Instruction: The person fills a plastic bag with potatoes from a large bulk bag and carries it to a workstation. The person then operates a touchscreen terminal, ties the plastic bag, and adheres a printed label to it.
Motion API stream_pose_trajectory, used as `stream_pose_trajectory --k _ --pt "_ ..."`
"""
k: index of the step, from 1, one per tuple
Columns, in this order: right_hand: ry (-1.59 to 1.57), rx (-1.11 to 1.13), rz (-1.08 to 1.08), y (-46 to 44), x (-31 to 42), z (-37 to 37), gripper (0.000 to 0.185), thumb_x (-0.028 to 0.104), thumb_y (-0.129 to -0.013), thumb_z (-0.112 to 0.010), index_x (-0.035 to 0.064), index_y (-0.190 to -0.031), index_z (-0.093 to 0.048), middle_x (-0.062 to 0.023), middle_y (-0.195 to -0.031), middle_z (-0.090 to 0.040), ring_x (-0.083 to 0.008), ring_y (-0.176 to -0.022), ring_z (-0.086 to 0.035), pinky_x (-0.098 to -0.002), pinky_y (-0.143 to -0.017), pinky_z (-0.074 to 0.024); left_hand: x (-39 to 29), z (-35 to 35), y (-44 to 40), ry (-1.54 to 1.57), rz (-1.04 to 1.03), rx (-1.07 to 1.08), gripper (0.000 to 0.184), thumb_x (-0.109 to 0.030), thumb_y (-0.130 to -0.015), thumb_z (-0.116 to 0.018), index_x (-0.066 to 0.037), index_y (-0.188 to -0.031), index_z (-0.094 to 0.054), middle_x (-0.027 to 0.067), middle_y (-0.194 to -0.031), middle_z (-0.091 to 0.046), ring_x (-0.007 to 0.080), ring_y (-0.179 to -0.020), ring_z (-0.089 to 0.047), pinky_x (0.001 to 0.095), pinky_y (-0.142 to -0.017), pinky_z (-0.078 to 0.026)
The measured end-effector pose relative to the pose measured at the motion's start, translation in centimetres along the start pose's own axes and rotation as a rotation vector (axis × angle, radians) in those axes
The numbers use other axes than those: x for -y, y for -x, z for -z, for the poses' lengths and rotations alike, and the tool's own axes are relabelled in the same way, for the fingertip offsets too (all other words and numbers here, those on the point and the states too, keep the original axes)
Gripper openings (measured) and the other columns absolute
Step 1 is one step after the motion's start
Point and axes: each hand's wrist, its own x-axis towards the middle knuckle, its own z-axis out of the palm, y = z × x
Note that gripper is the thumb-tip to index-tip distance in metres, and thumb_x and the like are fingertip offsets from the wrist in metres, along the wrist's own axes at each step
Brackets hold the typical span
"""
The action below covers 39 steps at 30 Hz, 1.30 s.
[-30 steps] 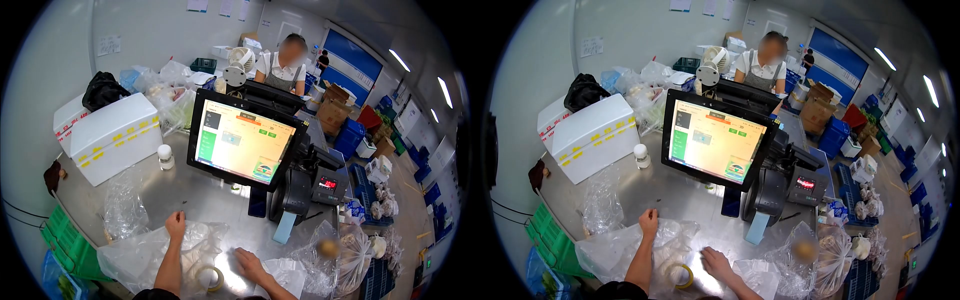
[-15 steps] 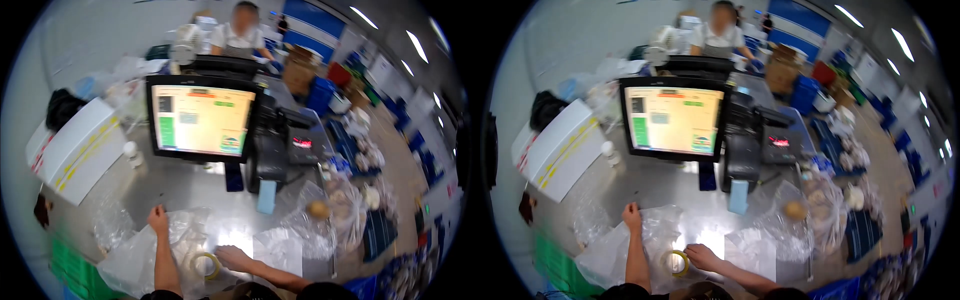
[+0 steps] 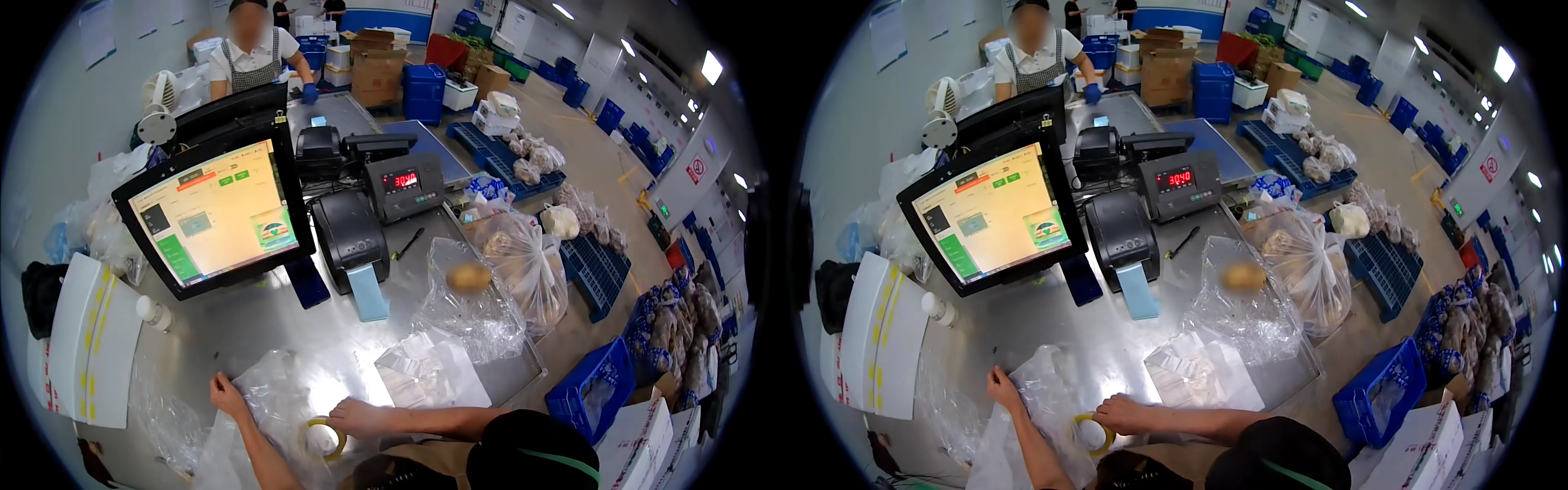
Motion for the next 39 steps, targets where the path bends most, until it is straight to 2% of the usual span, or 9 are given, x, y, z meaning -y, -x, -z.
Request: stream_pose_trajectory --k 7,9,11,14,23,26,30,34,39 --pt "-0.055 0.024 0.009 -1.4 -1.4 0.7 0.028 0.01 -0.079 -0.056 0.0 -0.105 -0.054 -0.0132 -0.094 -0.057 -0.0307 -0.091 -0.057 -0.0414 -0.08 -0.045 0.1 0.2 -0.1 -0.11 0.061 0.018 0.027 -0.021 -0.085 -0.06 0.003 -0.072 -0.058 0.0149 -0.058 -0.054 0.0222 -0.051 -0.046 0.0368 -0.053 -0.04" --pt "0.009 -0.031 -0.05 -2.2 -1.5 2.3 0.036 0.01 -0.08 -0.057 -0.0024 -0.114 -0.054 -0.0202 -0.118 -0.055 -0.0339 -0.108 -0.054 -0.0405 -0.09 -0.0447 -0.1 0.2 -0.1 -0.131 0.098 -0.013 0.026 -0.022 -0.083 -0.061 0.001 -0.072 -0.059 0.016 -0.058 -0.055 0.0263 -0.05 -0.049 0.0376 -0.053 -0.042" --pt "0.024 -0.132 -0.069 -3.4 -1.2 4.6 0.043 0.011 -0.079 -0.062 -0.001 -0.119 -0.053 -0.021 -0.125 -0.052 -0.035 -0.11 -0.054 -0.04 -0.09 -0.0455 -0.2 0.4 -0.1 -0.167 0.077 -0.021 0.026 -0.023 -0.083 -0.062 0.001 -0.072 -0.061 0.0163 -0.062 -0.059 0.0304 -0.054 -0.056 0.0386 -0.055 -0.044" --pt "0.053 -0.242 -0.062 -5.8 -1.2 7.0 0.047 0.007 -0.075 -0.064 0.0005 -0.119 -0.05 -0.0215 -0.128 -0.048 -0.037 -0.099 -0.056 -0.042 -0.082 -0.048 0.5 -0.1 -0.1 -0.098 0.062 -0.076 0.024 -0.024 -0.082 -0.063 -0.001 -0.074 -0.063 0.0165 -0.065 -0.062 0.0318 -0.059 -0.061 0.039 -0.057 -0.046" --pt "0.115 -0.207 -0.123 -13.6 -3.2 10.3 0.052 0.005 -0.078 -0.064 -0.0001 -0.126 -0.044 -0.0221 -0.137 -0.04 -0.0404 -0.115 -0.051 -0.0402 -0.09 -0.0472 -0.7 -0.2 -1.1 -0.231 0.171 0.012 0.03 -0.031 -0.082 -0.061 -0.002 -0.077 -0.066 0.016 -0.066 -0.062 0.0319 -0.062 -0.061 0.0397 -0.059 -0.045" --pt "0.2 -0.224 -0.058 -16.3 -4.0 10.9 0.054 0.008 -0.079 -0.064 -0.0005 -0.128 -0.042 -0.0214 -0.139 -0.039 -0.0403 -0.113 -0.051 -0.0405 -0.089 -0.0478 -0.4 -0.3 -2.9 -0.076 0.349 0.156 0.033 -0.032 -0.083 -0.06 0.0 -0.076 -0.065 0.0165 -0.066 -0.062 0.0323 -0.06 -0.059 0.0398 -0.058 -0.044" --pt "0.267 -0.208 -0.037 -20.4 -4.0 12.5 0.055 0.009 -0.08 -0.064 -0.0016 -0.128 -0.041 -0.0228 -0.139 -0.038 -0.0403 -0.112 -0.052 -0.0406 -0.089 -0.0482 -0.4 -2.0 -4.8 0.031 0.308 0.105 0.034 -0.032 -0.083 -0.06 0.001 -0.075 -0.064 0.0159 -0.062 -0.059 0.0295 -0.055 -0.054 0.0385 -0.056 -0.042" --pt "0.417 -0.268 0.11 -24.5 -4.3 13.8 0.056 0.01 -0.081 -0.063 -0.0037 -0.129 -0.039 -0.0232 -0.14 -0.036 -0.0358 -0.097 -0.059 -0.0379 -0.077 -0.0514 -1.2 -3.8 -6.8 0.192 0.3 0.049 0.03 -0.028 -0.085 -0.061 0.001 -0.076 -0.063 0.014 -0.058 -0.056 0.0248 -0.05 -0.05 0.0361 -0.053 -0.04" --pt "0.413 -0.232 0.034 -28.7 -3.5 14.7 0.055 0.011 -0.082 -0.063 -0.0031 -0.128 -0.039 -0.0223 -0.14 -0.036 -0.0347 -0.094 -0.06 -0.0387 -0.075 -0.0516 0.6 -6.0 -7.7 0.211 0.173 0.002 0.025 -0.022 -0.087 -0.062 0.001 -0.076 -0.063 0.0114 -0.055 -0.054 0.0209 -0.046 -0.047 0.0341 -0.049 -0.038"
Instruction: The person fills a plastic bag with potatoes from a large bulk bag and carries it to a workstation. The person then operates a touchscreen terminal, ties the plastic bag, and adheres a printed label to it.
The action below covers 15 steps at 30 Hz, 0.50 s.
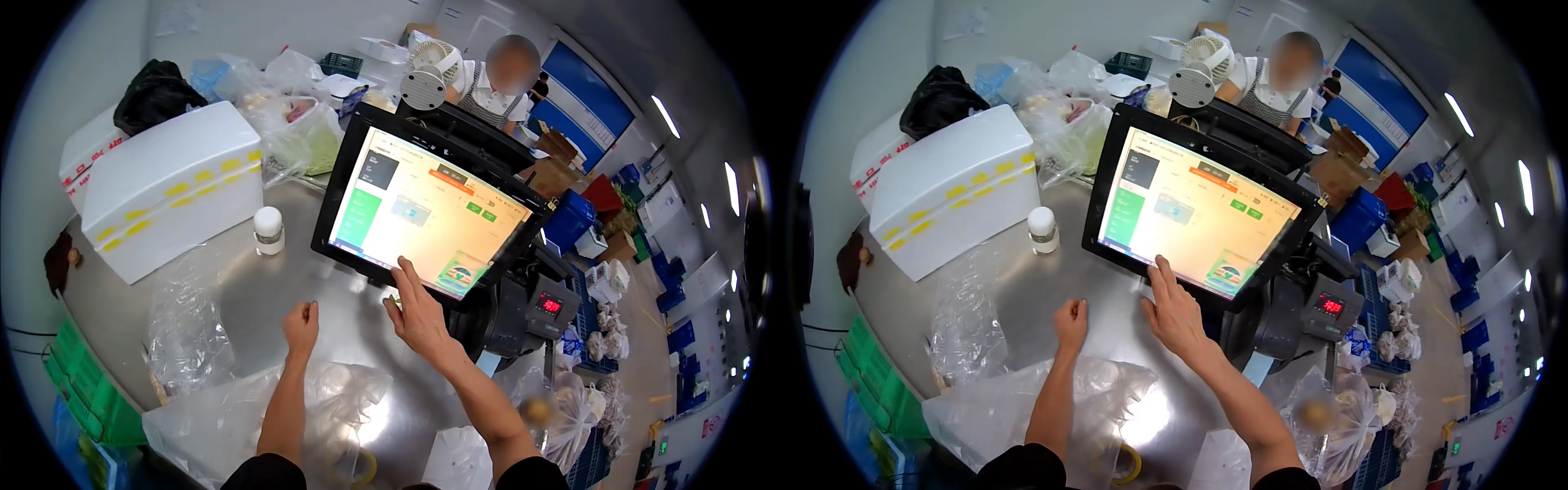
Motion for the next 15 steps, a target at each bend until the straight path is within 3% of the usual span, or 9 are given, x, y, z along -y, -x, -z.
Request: stream_pose_trajectory --k 3,6,9,11,13,15 --pt "0.053 -0.057 0.058 -2.2 0.1 -0.4 0.053 0.012 -0.082 -0.063 -0.0021 -0.128 -0.039 -0.0219 -0.14 -0.036 -0.0332 -0.09 -0.061 -0.0382 -0.073 -0.0517 0.1 -0.4 0.3 0.013 -0.007 0.005 0.025 -0.022 -0.086 -0.063 0.001 -0.076 -0.063 0.0107 -0.055 -0.054 0.0202 -0.046 -0.046 0.0341 -0.048 -0.038" --pt "-0.005 -0.048 0.036 -3.8 1.1 -0.3 0.053 0.009 -0.082 -0.064 -0.0023 -0.127 -0.038 -0.0233 -0.139 -0.037 -0.0399 -0.098 -0.059 -0.0416 -0.076 -0.052 -0.2 -0.4 -0.5 0.03 0.018 -0.001 0.024 -0.021 -0.086 -0.063 0.0 -0.075 -0.063 0.0106 -0.055 -0.054 0.02 -0.046 -0.047 0.0337 -0.048 -0.038" --pt "0.041 -0.083 0.016 -5.0 0.1 -0.7 0.052 0.013 -0.084 -0.063 -0.0023 -0.127 -0.038 -0.0235 -0.139 -0.036 -0.0404 -0.098 -0.059 -0.0428 -0.075 -0.0525 -0.1 -0.5 -0.5 0.024 0.025 0.029 0.024 -0.021 -0.085 -0.063 0.0 -0.075 -0.063 0.0107 -0.055 -0.054 0.0199 -0.046 -0.047 0.0335 -0.049 -0.039" --pt "0.114 -0.08 -0.059 -5.9 -1.8 -1.5 0.052 0.014 -0.083 -0.062 -0.0027 -0.127 -0.038 -0.0233 -0.14 -0.036 -0.0387 -0.083 -0.062 -0.0425 -0.067 -0.0533 -1.1 -0.3 -0.3 0.011 0.02 0.059 0.024 -0.021 -0.085 -0.064 0.001 -0.075 -0.063 0.0109 -0.055 -0.054 0.0202 -0.046 -0.047 0.0335 -0.049 -0.039" --pt "0.177 -0.034 -0.166 -6.7 -4.3 -2.5 0.053 0.017 -0.084 -0.061 -0.003 -0.127 -0.038 -0.0238 -0.141 -0.035 -0.0382 -0.072 -0.064 -0.0432 -0.062 -0.0538 -1.1 -0.6 -0.1 0.041 0.036 0.073 0.023 -0.019 -0.085 -0.064 0.003 -0.077 -0.063 0.0085 -0.054 -0.053 0.0149 -0.049 -0.044 0.0314 -0.049 -0.037" --pt "0.163 -0.014 -0.193 -5.9 -4.2 -3.0 0.053 0.019 -0.085 -0.06 -0.0032 -0.128 -0.037 -0.0227 -0.141 -0.035 -0.0401 -0.085 -0.062 -0.0433 -0.068 -0.0539 -1.0 -0.6 -0.2 0.051 0.041 0.085 0.023 -0.019 -0.084 -0.064 0.003 -0.078 -0.063 0.0074 -0.054 -0.052 0.0123 -0.05 -0.043 0.0305 -0.049 -0.037"
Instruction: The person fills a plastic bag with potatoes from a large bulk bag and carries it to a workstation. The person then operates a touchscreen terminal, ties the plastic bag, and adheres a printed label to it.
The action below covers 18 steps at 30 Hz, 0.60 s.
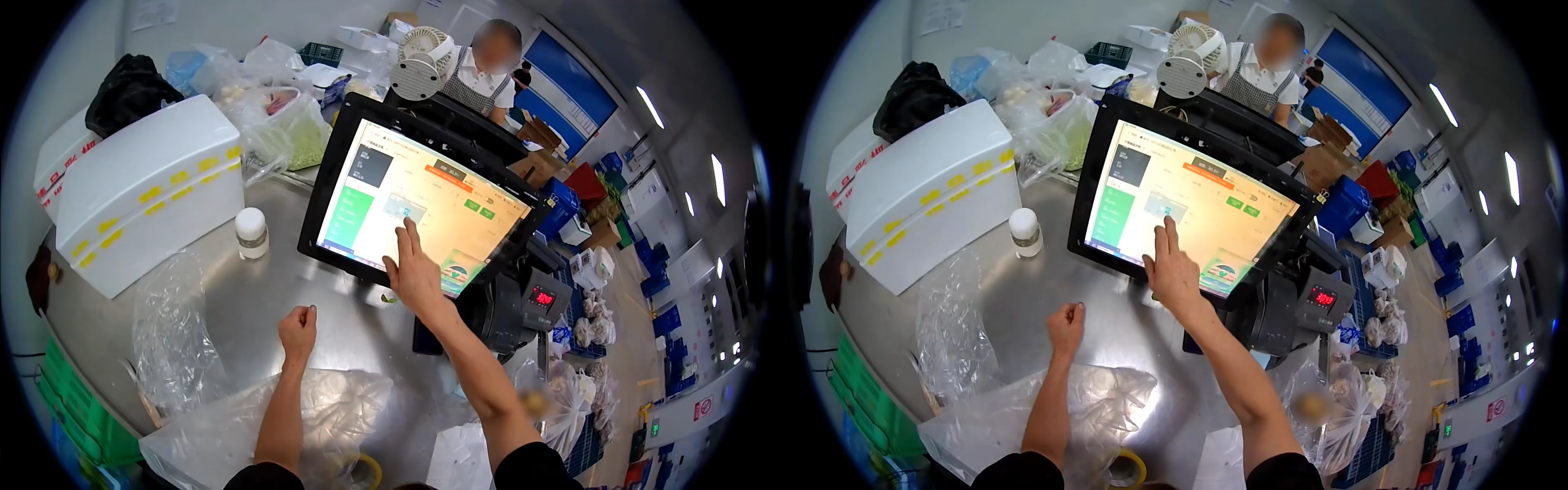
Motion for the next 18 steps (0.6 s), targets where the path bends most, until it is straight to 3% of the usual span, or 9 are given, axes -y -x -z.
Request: stream_pose_trajectory --k 3,7,8,11,14,17,18 --pt "0.003 0.092 -0.006 2.2 2.6 0.8 0.055 0.014 -0.082 -0.063 -0.0015 -0.129 -0.039 -0.0205 -0.145 -0.032 -0.0389 -0.097 -0.061 -0.0412 -0.073 -0.0541 0.2 -0.2 0.0 -0.016 0.015 0.014 0.024 -0.019 -0.084 -0.064 0.003 -0.078 -0.064 0.0074 -0.055 -0.052 0.0124 -0.05 -0.043 0.0306 -0.049 -0.037" --pt "-0.149 0.149 0.165 7.3 4.9 -2.1 0.056 0.015 -0.081 -0.064 0.0003 -0.129 -0.04 -0.0198 -0.146 -0.029 -0.0364 -0.11 -0.056 -0.0375 -0.079 -0.053 0.3 -0.1 0.0 -0.03 0.021 0.02 0.024 -0.02 -0.085 -0.064 0.003 -0.078 -0.064 0.0073 -0.055 -0.053 0.0123 -0.05 -0.043 0.0308 -0.049 -0.037" --pt "-0.213 0.13 0.199 8.6 5.3 -3.1 0.055 0.013 -0.078 -0.064 -0.0004 -0.126 -0.042 -0.0242 -0.142 -0.034 -0.0344 -0.08 -0.061 -0.041 -0.072 -0.0528 0.4 -0.1 0.0 -0.028 0.02 0.02 0.024 -0.02 -0.085 -0.064 0.003 -0.078 -0.064 0.0073 -0.055 -0.053 0.0123 -0.05 -0.043 0.0309 -0.049 -0.037" --pt "-0.283 0.261 0.237 11.9 6.4 -5.7 0.055 0.013 -0.078 -0.064 0.0008 -0.127 -0.042 -0.0237 -0.141 -0.034 -0.0341 -0.086 -0.06 -0.0412 -0.074 -0.0526 0.2 -0.2 0.1 -0.019 -0.027 -0.011 0.025 -0.022 -0.085 -0.064 0.001 -0.075 -0.063 0.0118 -0.055 -0.055 0.0216 -0.046 -0.049 0.0338 -0.05 -0.04" --pt "-0.324 0.348 0.248 13.7 7.2 -6.6 0.057 0.018 -0.082 -0.064 0.0036 -0.131 -0.04 -0.0212 -0.142 -0.034 -0.037 -0.098 -0.058 -0.0416 -0.083 -0.0502 0.4 -0.1 0.1 -0.003 0.004 0.012 0.025 -0.022 -0.084 -0.063 0.0 -0.075 -0.063 0.0125 -0.056 -0.056 0.0228 -0.047 -0.05 0.034 -0.05 -0.04" --pt "-0.289 0.278 0.255 13.2 6.3 -6.7 0.059 0.019 -0.083 -0.064 0.0039 -0.133 -0.038 -0.0222 -0.142 -0.035 -0.0365 -0.098 -0.058 -0.0417 -0.084 -0.0496 0.6 -0.2 0.0 -0.042 -0.041 0.005 0.025 -0.023 -0.084 -0.064 0.0 -0.075 -0.063 0.0129 -0.056 -0.056 0.0242 -0.047 -0.05 0.0343 -0.05 -0.04" --pt "-0.295 0.298 0.205 12.1 6.0 -5.8 0.062 0.017 -0.083 -0.064 0.0017 -0.135 -0.035 -0.0235 -0.141 -0.034 -0.0394 -0.104 -0.056 -0.0422 -0.086 -0.0487 0.7 -0.2 0.0 -0.048 -0.051 0.008 0.024 -0.022 -0.084 -0.064 0.001 -0.076 -0.063 0.0124 -0.056 -0.055 0.0218 -0.047 -0.048 0.0336 -0.049 -0.039"
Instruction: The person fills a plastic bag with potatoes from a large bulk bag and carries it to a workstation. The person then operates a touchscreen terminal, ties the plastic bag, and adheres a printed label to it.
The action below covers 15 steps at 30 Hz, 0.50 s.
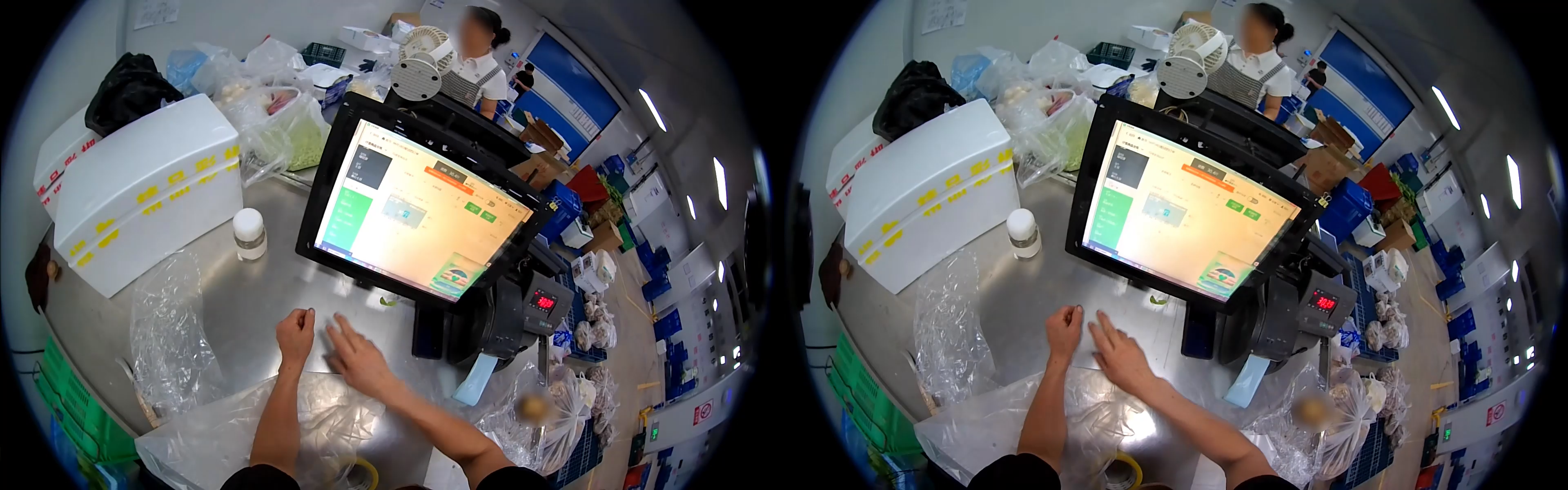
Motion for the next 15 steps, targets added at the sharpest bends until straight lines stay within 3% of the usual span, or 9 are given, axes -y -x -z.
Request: stream_pose_trajectory --k 2,6,8,10,13,15 --pt "0.046 -0.157 -0.002 -1.3 -1.6 1.7 0.063 0.014 -0.08 -0.064 -0.0014 -0.134 -0.036 -0.0246 -0.143 -0.032 -0.0395 -0.096 -0.058 -0.0429 -0.081 -0.0499 0.1 0.0 0.0 -0.009 -0.018 0.005 0.024 -0.02 -0.084 -0.064 0.003 -0.077 -0.063 0.0112 -0.055 -0.054 0.017 -0.048 -0.044 0.0324 -0.048 -0.037" --pt "0.149 -0.415 0.007 -4.5 -3.0 6.8 0.065 0.012 -0.079 -0.064 -0.0051 -0.133 -0.034 -0.026 -0.144 -0.03 -0.0409 -0.087 -0.059 -0.0443 -0.076 -0.0508 -0.7 0.0 0.1 -0.027 0.015 0.006 0.024 -0.02 -0.084 -0.064 0.002 -0.076 -0.062 0.0119 -0.056 -0.054 0.0201 -0.047 -0.046 0.0335 -0.049 -0.038" --pt "0.222 -0.453 -0.003 -6.0 -3.3 8.7 0.064 0.012 -0.079 -0.063 -0.0054 -0.133 -0.033 -0.026 -0.144 -0.03 -0.0407 -0.083 -0.06 -0.0444 -0.073 -0.0514 -0.6 0.1 0.1 -0.045 0.021 0.004 0.024 -0.022 -0.084 -0.064 0.0 -0.074 -0.063 0.0128 -0.056 -0.056 0.025 -0.047 -0.05 0.0349 -0.05 -0.04" --pt "0.26 -0.475 -0.029 -7.6 -4.5 9.5 0.063 0.012 -0.08 -0.063 -0.006 -0.133 -0.033 -0.0263 -0.144 -0.029 -0.0401 -0.074 -0.061 -0.0438 -0.064 -0.0525 -0.6 0.1 -0.1 -0.032 0.011 0.012 0.023 -0.02 -0.083 -0.064 0.002 -0.075 -0.062 0.0112 -0.055 -0.053 0.0192 -0.047 -0.045 0.0333 -0.049 -0.038" --pt "0.308 -0.292 -0.257 -8.3 -5.7 9.4 0.063 0.011 -0.08 -0.063 -0.0062 -0.132 -0.033 -0.0269 -0.144 -0.029 -0.0389 -0.073 -0.061 -0.043 -0.06 -0.0528 -0.6 0.2 0.1 -0.027 0.0 0.02 0.023 -0.019 -0.083 -0.065 0.003 -0.075 -0.062 0.0099 -0.054 -0.051 0.0155 -0.048 -0.042 0.0323 -0.049 -0.037" --pt "0.322 -0.326 -0.171 -7.6 -4.9 8.7 0.065 0.012 -0.079 -0.064 -0.0061 -0.133 -0.033 -0.027 -0.144 -0.028 -0.037 -0.072 -0.061 -0.0422 -0.058 -0.0529 -0.6 0.2 0.2 -0.017 0.01 0.016 0.024 -0.019 -0.083 -0.065 0.003 -0.075 -0.062 0.0094 -0.054 -0.051 0.0146 -0.048 -0.041 0.032 -0.049 -0.037"
